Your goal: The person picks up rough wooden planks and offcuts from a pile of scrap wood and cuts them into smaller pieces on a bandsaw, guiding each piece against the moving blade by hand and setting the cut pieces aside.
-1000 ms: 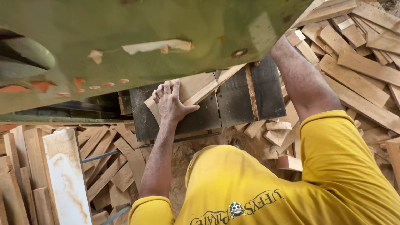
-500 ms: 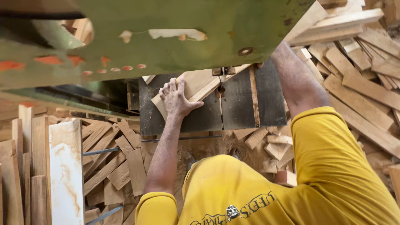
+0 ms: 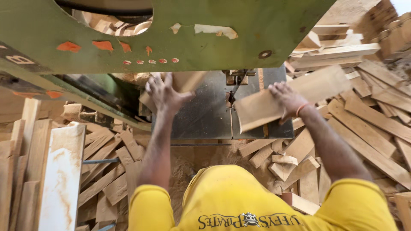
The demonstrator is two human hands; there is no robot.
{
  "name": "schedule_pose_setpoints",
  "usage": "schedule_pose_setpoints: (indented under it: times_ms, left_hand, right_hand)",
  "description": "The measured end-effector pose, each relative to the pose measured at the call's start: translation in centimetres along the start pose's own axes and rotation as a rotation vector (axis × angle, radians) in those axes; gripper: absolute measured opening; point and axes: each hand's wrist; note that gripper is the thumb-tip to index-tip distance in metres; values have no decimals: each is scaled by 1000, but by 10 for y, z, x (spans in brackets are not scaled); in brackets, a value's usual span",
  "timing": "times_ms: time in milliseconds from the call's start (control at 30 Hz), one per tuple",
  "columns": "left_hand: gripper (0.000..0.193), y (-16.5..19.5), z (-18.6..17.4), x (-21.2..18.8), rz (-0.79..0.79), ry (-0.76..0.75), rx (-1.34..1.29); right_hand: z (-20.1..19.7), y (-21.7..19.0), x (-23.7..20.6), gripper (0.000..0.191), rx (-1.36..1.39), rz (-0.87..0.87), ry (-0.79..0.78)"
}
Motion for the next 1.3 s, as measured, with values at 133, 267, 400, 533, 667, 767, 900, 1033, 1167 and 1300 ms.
schedule_pose_setpoints:
  times_ms: [133, 267, 400, 533, 667, 767, 900, 1033, 1167, 1300]
  left_hand:
    - [109, -11, -8, 82, 96, -21, 26]
    - [111, -9, 0, 93, 409, -280, 100]
    - [117, -19, 9, 65, 162, -432, 19]
    - [127, 15, 10, -21, 186, -166, -401]
    - [140, 75, 0, -120, 515, -471, -408]
    - [145, 90, -4, -144, 498, -578, -292]
    - [143, 56, -11, -128, 410, -685, -68]
    - [148, 20, -21, -122, 382, -757, -25]
    - [154, 1, -25, -121, 383, -697, -26]
    - [158, 15, -5, -121, 410, -690, -59]
  right_hand:
    - [28, -13, -30, 161, 144, 4, 42]
    - [45, -22, -55, 149, 286, -44, 228]
    - [46, -35, -74, 155, 332, 6, 136]
    - [37, -57, -86, 157, 335, 41, 122]
    - [35, -100, -92, 157, 436, 7, 145]
    - [43, -140, -87, 158, 553, -61, 270]
    - [64, -147, -84, 158, 766, -196, 469]
    - [91, -62, -118, 146, 729, 136, 569]
    - [114, -19, -146, 145, 694, 340, 237]
    - [134, -37, -143, 134, 987, 293, 360]
Point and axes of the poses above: each hand's wrist, its own x-axis towards the middle knuckle, its own z-axis out of the palm, y = z × x, and after that the axes turned 12 degrees about z, right-handed
